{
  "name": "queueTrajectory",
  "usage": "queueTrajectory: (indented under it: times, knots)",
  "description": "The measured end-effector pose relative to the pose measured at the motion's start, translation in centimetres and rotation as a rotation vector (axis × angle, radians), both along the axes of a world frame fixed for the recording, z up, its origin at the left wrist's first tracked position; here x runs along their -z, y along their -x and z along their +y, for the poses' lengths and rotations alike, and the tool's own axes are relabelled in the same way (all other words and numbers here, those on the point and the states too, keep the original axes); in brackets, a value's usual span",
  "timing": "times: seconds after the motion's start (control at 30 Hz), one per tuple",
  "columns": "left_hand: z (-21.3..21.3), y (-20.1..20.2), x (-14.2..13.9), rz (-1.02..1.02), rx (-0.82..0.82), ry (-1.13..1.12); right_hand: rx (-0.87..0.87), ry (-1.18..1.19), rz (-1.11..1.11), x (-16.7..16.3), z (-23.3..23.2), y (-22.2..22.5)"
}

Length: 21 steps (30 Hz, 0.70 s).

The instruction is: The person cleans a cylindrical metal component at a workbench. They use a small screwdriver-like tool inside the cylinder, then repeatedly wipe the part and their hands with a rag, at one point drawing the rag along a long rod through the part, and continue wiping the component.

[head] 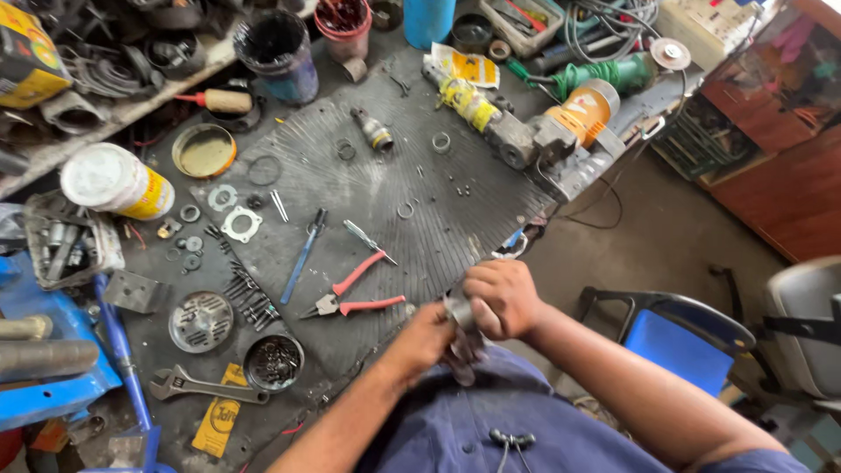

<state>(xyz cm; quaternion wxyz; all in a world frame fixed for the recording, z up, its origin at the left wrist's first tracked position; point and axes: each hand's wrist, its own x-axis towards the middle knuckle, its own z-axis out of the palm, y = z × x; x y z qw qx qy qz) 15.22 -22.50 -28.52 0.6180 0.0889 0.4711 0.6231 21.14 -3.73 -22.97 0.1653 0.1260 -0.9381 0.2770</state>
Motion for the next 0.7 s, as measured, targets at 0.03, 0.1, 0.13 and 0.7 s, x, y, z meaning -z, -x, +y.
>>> queueTrajectory:
  times: [0.03, 0.1, 0.13, 0.7]
  knots:
    - [-0.2, 0.3, -0.1, 0.566, -0.042, -0.007, 0.097, 0.039, -0.061, 0.8, -1.0, -0.3]
    - [-0.4, 1.5, -0.5, 1.737, -0.147, -0.041, 0.352, 0.200, -0.173, 2.3, -3.2, -0.4]
    - [-0.2, 2.0, -0.7, 1.538, -0.146, -0.037, 0.475, 0.282, -0.221, 2.5, -3.7, -0.3]
    - [7.2, 3.6, -3.3, 1.824, -0.094, 0.028, 0.307, 0.271, -0.392, -0.2, 2.6, 1.5]
